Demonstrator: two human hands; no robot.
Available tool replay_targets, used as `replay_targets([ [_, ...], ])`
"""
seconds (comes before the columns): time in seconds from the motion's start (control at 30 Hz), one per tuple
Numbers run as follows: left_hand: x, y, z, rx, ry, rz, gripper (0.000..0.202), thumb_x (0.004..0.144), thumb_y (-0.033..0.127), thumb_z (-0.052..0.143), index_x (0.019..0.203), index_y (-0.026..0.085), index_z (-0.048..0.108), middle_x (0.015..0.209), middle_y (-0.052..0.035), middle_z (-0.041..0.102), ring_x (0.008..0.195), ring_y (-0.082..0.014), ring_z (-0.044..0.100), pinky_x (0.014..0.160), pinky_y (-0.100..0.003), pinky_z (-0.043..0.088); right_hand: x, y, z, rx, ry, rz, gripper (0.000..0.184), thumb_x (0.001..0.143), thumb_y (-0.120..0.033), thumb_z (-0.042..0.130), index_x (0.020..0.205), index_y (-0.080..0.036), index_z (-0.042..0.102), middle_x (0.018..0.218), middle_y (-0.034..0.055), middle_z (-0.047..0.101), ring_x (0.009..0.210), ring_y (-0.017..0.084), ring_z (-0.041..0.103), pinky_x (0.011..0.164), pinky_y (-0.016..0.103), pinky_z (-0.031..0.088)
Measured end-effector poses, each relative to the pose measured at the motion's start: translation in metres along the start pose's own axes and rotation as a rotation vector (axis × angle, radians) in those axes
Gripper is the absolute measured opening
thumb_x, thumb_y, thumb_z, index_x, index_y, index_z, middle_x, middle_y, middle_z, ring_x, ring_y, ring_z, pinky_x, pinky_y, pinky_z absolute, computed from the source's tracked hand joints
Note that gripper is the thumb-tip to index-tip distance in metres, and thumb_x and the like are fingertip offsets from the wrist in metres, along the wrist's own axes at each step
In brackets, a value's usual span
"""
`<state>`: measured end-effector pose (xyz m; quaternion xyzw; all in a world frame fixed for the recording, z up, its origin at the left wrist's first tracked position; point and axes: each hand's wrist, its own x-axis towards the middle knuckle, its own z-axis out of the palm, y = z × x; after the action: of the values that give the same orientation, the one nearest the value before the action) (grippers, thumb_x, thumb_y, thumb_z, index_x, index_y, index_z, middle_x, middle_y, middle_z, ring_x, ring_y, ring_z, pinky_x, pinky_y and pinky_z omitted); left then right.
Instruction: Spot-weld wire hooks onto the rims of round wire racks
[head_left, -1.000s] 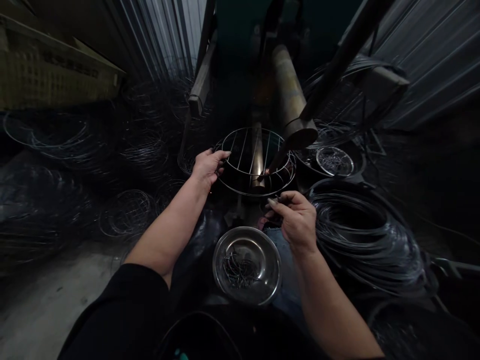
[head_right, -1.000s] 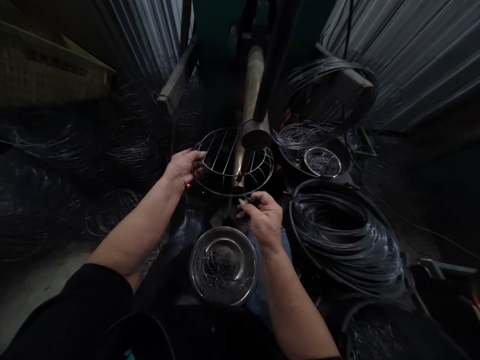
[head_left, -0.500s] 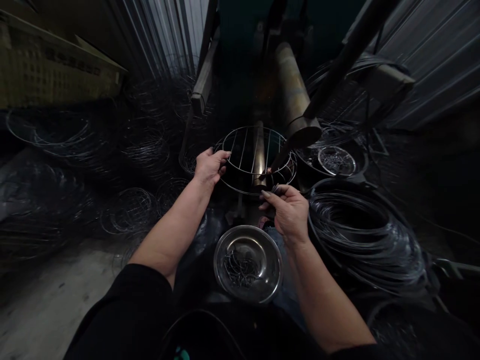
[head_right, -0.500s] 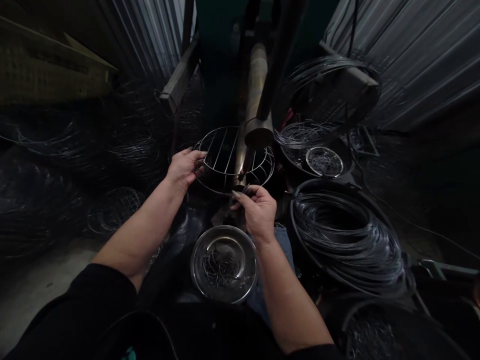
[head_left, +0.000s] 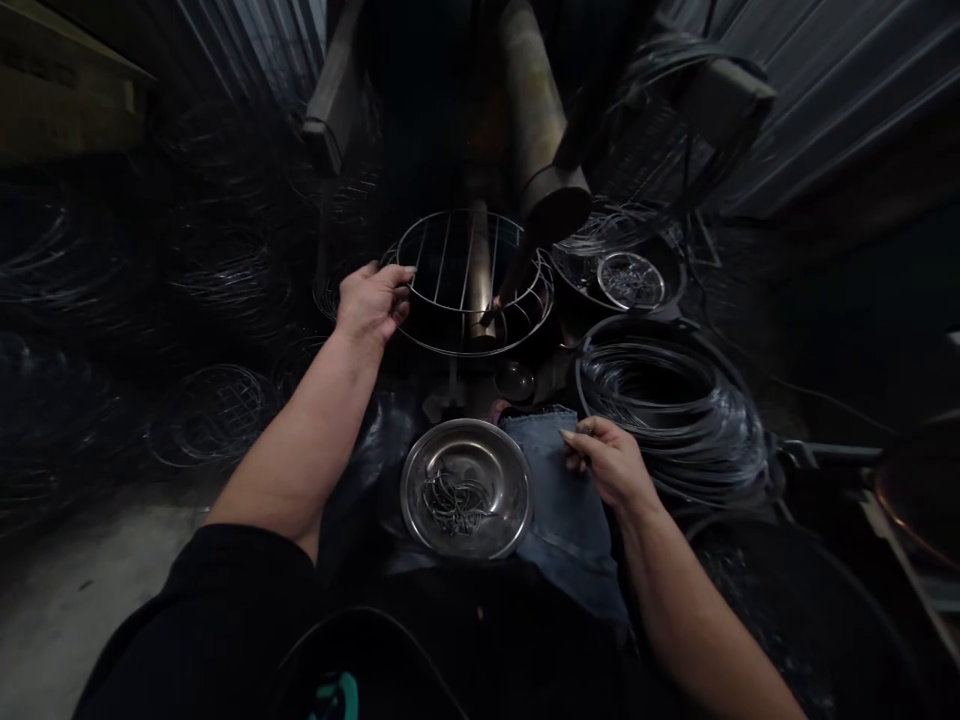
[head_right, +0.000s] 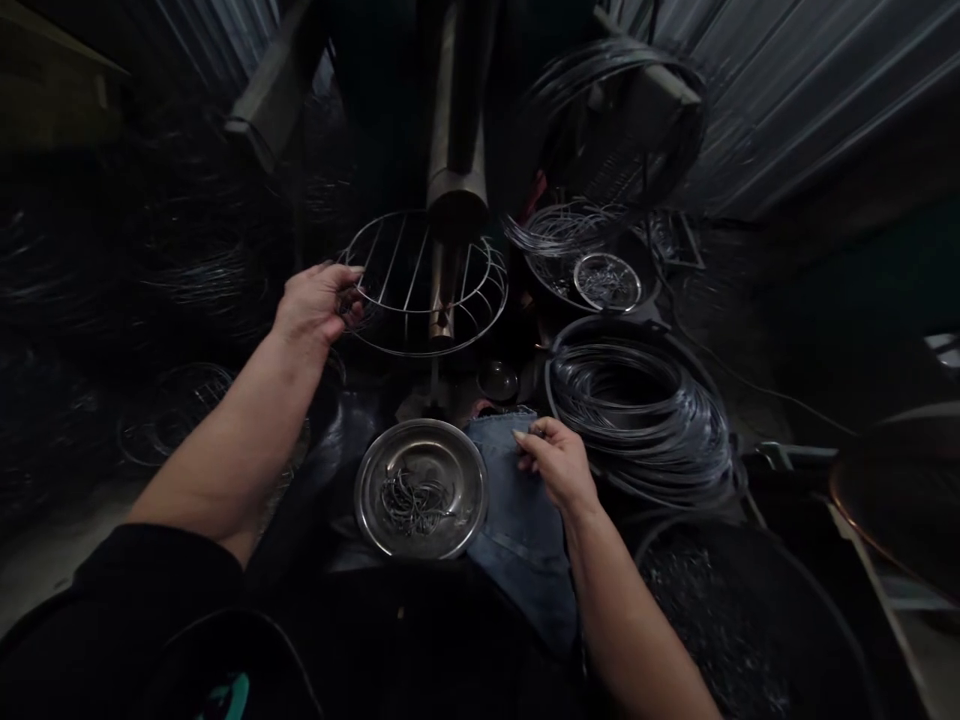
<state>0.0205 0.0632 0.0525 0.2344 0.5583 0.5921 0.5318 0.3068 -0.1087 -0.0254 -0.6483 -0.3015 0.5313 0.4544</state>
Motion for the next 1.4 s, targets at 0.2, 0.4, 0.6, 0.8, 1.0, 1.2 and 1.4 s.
replay_targets([
  [0.2,0.0,0.0,0.003,0.0,0.029,0.0,0.027,0.052,0.01,0.069,0.067,0.018,0.047,0.057,0.0031,0.053,0.048,-0.0097,0.052,0.04,-0.018,0.036,-0.001,0.003,-0.003,0.052,0.021,0.015,0.047,0.036,-0.035,0.091,0.065,-0.014,0.06,0.052,0.0023,0.064,0.045,0.017,0.063,0.038,0.019,0.043],
  [0.4,0.007,-0.003,0.002,-0.012,0.05,-0.009,0.027,0.052,0.01,0.068,0.068,0.018,0.048,0.056,0.0029,0.054,0.046,-0.01,0.052,0.04,-0.019,0.036,-0.001,0.008,-0.007,0.022,-0.011,0.006,0.043,0.039,-0.036,0.091,0.065,-0.012,0.065,0.054,0.0044,0.065,0.048,0.018,0.065,0.039,0.02,0.046],
  [0.6,0.001,-0.006,-0.001,-0.1,0.045,0.023,0.031,0.053,0.01,0.069,0.073,0.018,0.047,0.056,0.0032,0.055,0.047,-0.0107,0.054,0.04,-0.018,0.033,0.0,-0.034,0.037,0.092,-0.164,-0.287,0.031,0.06,-0.033,0.085,0.083,-0.014,0.074,0.07,0.0064,0.072,0.06,0.019,0.069,0.051,0.026,0.055],
  [0.8,-0.02,-0.013,-0.011,-0.167,0.052,0.109,0.036,0.051,0.017,0.075,0.071,0.018,0.046,0.056,0.0051,0.054,0.048,-0.0074,0.051,0.042,-0.016,0.033,0.013,-0.078,0.121,0.266,-0.154,-0.408,0.029,0.061,-0.035,0.081,0.082,-0.016,0.071,0.076,0.0043,0.071,0.061,0.019,0.069,0.042,0.023,0.052],
  [1.0,-0.028,-0.018,-0.014,-0.129,0.043,0.138,0.04,0.049,0.021,0.079,0.072,0.019,0.046,0.061,0.007,0.051,0.048,-0.0047,0.048,0.042,-0.016,0.034,0.013,-0.074,0.138,0.049,-0.023,-0.358,0.031,0.067,-0.036,0.072,0.087,-0.013,0.071,0.068,0.0041,0.069,0.054,0.017,0.065,0.04,0.022,0.05],
  [1.2,-0.034,-0.015,-0.015,-0.185,0.026,0.141,0.041,0.048,0.021,0.08,0.073,0.018,0.049,0.07,0.0073,0.051,0.049,-0.0024,0.048,0.041,-0.016,0.033,0.009,-0.071,0.134,0.004,-0.068,-0.344,0.032,0.065,-0.039,0.073,0.084,-0.013,0.07,0.062,0.0026,0.066,0.048,0.015,0.062,0.038,0.022,0.046],
  [1.4,-0.037,-0.017,-0.011,-0.207,0.019,0.152,0.042,0.047,0.021,0.081,0.076,0.018,0.052,0.074,0.0068,0.051,0.05,-0.0023,0.05,0.042,-0.017,0.033,0.011,-0.071,0.135,-0.066,0.009,-0.401,0.027,0.071,-0.035,0.068,0.088,-0.013,0.071,0.058,0.001,0.064,0.045,0.014,0.06,0.038,0.021,0.045],
])
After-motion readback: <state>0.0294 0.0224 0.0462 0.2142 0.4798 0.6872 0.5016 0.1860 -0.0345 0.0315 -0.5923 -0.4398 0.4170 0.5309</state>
